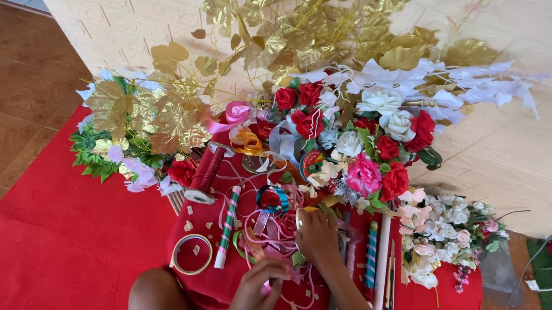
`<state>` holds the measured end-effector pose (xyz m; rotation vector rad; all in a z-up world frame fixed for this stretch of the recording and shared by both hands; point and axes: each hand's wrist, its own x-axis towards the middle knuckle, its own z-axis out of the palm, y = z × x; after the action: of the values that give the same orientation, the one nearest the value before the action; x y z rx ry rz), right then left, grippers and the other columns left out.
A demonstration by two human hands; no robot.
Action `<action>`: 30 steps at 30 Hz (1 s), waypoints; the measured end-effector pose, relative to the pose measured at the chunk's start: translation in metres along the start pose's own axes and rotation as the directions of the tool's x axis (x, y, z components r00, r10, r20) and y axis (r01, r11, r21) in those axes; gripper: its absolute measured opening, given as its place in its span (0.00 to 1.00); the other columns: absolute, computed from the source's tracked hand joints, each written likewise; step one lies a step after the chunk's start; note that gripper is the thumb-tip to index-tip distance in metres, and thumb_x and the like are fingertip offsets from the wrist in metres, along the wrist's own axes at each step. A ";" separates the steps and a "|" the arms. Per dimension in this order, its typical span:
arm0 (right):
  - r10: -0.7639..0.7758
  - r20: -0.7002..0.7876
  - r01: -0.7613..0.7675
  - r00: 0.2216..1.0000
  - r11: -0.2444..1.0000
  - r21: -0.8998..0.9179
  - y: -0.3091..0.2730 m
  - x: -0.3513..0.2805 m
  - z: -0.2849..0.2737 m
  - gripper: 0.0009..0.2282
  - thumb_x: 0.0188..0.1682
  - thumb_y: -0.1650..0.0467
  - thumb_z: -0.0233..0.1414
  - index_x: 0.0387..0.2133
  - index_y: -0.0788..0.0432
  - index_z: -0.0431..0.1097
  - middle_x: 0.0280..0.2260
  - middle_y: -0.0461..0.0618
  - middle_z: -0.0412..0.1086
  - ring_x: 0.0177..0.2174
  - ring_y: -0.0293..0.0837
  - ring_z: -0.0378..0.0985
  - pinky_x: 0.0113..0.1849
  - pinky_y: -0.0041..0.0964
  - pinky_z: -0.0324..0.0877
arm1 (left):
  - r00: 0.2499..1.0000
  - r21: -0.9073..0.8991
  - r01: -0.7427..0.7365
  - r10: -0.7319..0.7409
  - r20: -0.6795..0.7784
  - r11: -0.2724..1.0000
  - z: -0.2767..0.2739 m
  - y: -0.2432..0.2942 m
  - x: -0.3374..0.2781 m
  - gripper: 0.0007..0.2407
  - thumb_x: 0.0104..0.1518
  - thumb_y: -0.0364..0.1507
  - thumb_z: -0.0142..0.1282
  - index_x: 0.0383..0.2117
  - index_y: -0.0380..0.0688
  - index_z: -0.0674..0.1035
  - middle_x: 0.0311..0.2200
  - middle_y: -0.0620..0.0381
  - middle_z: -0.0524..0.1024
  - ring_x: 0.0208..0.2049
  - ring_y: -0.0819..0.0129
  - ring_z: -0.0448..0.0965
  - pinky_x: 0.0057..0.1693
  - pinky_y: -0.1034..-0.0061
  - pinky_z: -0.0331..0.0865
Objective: The person wraps ribbon and tape around the base of floral stems and rods to prepare them for an arrangement.
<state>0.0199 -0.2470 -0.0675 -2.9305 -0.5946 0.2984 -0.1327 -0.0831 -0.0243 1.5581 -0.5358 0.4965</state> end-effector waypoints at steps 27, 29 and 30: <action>0.165 -0.616 0.571 0.771 0.249 0.782 0.018 -0.057 -0.136 0.10 0.53 0.77 0.56 0.48 0.64 0.71 0.44 0.57 0.78 0.47 0.47 0.84 0.47 0.37 0.83 | 0.979 0.268 0.192 -0.205 0.021 0.944 -0.063 -0.034 0.028 0.08 0.58 0.16 0.55 0.40 0.40 0.80 0.41 0.52 0.80 0.37 0.63 0.82 0.41 0.75 0.81; 0.163 -0.614 0.579 0.772 0.220 0.785 0.017 -0.058 -0.134 0.10 0.53 0.77 0.56 0.47 0.63 0.71 0.44 0.56 0.78 0.46 0.47 0.85 0.45 0.38 0.84 | 0.963 0.271 0.224 -0.256 0.088 0.936 -0.050 -0.037 0.028 0.09 0.60 0.17 0.54 0.44 0.40 0.78 0.43 0.52 0.78 0.37 0.64 0.80 0.40 0.75 0.79; 0.154 -0.615 0.589 0.773 0.186 0.786 0.017 -0.059 -0.133 0.10 0.53 0.78 0.56 0.47 0.63 0.71 0.45 0.56 0.77 0.45 0.47 0.85 0.43 0.39 0.85 | 0.941 0.283 0.253 -0.303 0.149 0.925 -0.043 -0.039 0.029 0.10 0.61 0.19 0.54 0.47 0.40 0.76 0.45 0.52 0.75 0.36 0.66 0.78 0.40 0.75 0.77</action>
<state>0.0023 -0.2979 0.0682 -1.4273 -0.4579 -0.2419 -0.0858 -0.0398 -0.0354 1.9130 -0.3932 0.2039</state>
